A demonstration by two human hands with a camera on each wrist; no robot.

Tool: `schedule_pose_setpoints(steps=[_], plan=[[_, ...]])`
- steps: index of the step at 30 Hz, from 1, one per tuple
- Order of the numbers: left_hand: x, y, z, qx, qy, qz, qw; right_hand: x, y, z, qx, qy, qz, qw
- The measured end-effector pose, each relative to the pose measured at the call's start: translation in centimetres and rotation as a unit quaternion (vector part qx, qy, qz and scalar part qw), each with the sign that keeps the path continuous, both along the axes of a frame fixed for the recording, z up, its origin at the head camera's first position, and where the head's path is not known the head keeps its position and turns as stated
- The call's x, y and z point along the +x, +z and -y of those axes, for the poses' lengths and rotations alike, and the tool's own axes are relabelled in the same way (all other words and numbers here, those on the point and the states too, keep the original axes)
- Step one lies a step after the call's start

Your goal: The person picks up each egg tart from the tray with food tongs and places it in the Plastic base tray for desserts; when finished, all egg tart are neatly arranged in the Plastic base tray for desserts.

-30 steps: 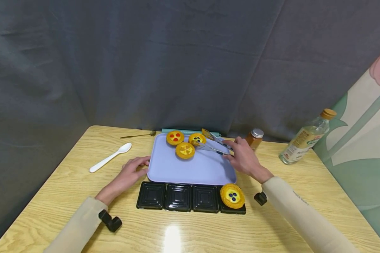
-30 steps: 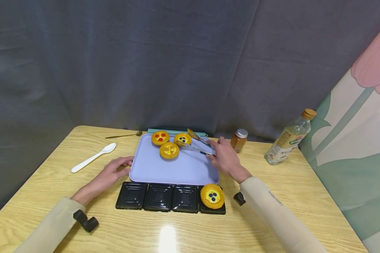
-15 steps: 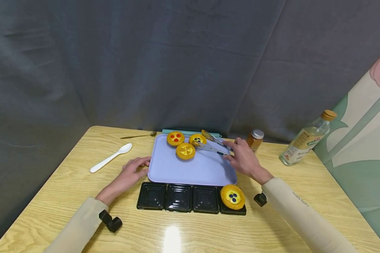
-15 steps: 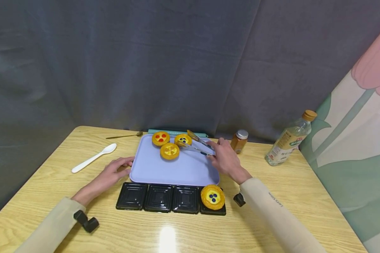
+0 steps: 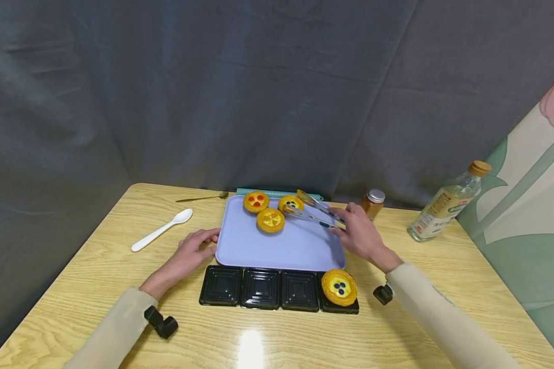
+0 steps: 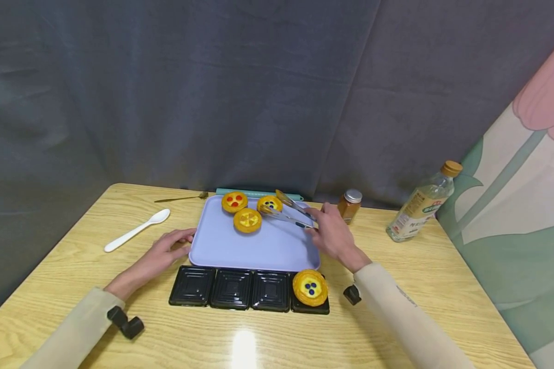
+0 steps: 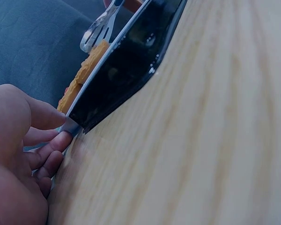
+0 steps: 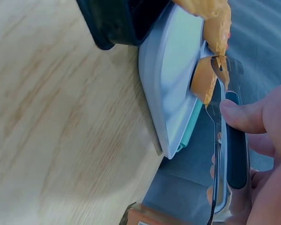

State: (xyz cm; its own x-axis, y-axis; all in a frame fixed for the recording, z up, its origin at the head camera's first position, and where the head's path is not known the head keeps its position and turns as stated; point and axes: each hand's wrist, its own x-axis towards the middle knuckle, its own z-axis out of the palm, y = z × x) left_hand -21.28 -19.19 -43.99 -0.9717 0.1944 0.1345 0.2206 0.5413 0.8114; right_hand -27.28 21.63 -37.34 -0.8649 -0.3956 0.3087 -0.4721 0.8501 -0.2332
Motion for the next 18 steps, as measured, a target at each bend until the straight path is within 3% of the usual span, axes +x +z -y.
schedule_pose_setpoints(steps=[18], plan=[[0.1,-0.1,0.0,0.005,-0.002,-0.01,0.9999,2.5,0.0,-1.7,-0.019,0.009,-0.01,0.9997]])
